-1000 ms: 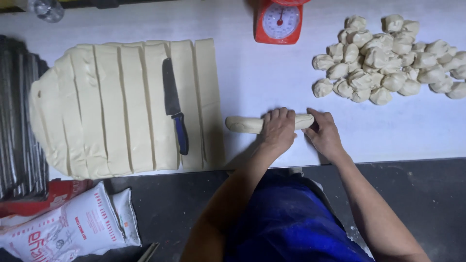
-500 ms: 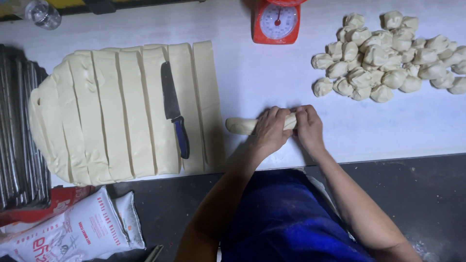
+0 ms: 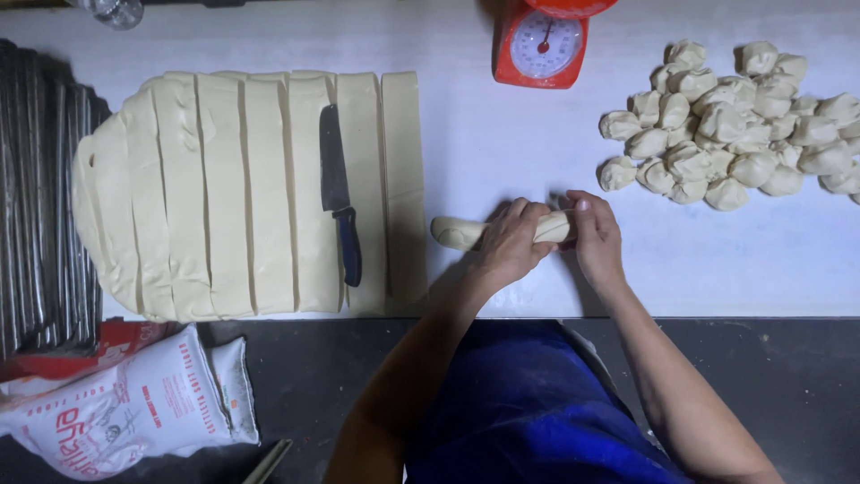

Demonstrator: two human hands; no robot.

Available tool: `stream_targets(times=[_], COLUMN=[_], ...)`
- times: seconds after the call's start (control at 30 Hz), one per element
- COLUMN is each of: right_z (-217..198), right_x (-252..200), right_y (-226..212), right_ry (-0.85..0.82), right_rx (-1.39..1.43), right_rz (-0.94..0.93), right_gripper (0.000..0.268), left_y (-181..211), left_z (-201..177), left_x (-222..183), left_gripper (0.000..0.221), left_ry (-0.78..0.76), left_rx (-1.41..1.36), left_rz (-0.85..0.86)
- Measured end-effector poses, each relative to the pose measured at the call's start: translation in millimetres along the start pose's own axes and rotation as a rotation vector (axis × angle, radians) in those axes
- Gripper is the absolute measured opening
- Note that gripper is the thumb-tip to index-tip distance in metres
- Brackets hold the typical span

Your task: Shaping and portioning dough into small balls on a bakery work table.

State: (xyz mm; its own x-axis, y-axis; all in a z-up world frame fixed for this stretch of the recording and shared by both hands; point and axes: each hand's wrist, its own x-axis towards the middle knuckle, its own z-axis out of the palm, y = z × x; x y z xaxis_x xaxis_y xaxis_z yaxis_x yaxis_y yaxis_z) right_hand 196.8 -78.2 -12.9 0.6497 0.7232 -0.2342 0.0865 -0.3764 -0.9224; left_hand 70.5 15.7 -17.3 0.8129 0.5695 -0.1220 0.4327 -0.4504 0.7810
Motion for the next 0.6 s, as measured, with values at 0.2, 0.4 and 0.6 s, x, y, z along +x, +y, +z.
stream_targets(times=[0.2,0.4,0.6], right_z=[20.6,25.5,26.3], right_x=[14.8,11.8,25.9], right_y=[32.2,32.2,42.2], right_ry=[0.081,0.099,0.149], right_rx=[-0.169,-0.198,-0.294], right_rz=[-0.165,-0.096,-0.041], right_gripper=[0.027,0.027,0.023], left_y=[-15.1,-2.5,-20.5], left_z=[15.9,15.4,69.6], left_x=[5.6,-5.2,15.5], left_gripper=[0.053,0.056,0.066], left_ry=[0.051,0.074,0.311], left_rx=[0.049,0.045,0.296], left_rz=[-0.014,-0.030,0.028])
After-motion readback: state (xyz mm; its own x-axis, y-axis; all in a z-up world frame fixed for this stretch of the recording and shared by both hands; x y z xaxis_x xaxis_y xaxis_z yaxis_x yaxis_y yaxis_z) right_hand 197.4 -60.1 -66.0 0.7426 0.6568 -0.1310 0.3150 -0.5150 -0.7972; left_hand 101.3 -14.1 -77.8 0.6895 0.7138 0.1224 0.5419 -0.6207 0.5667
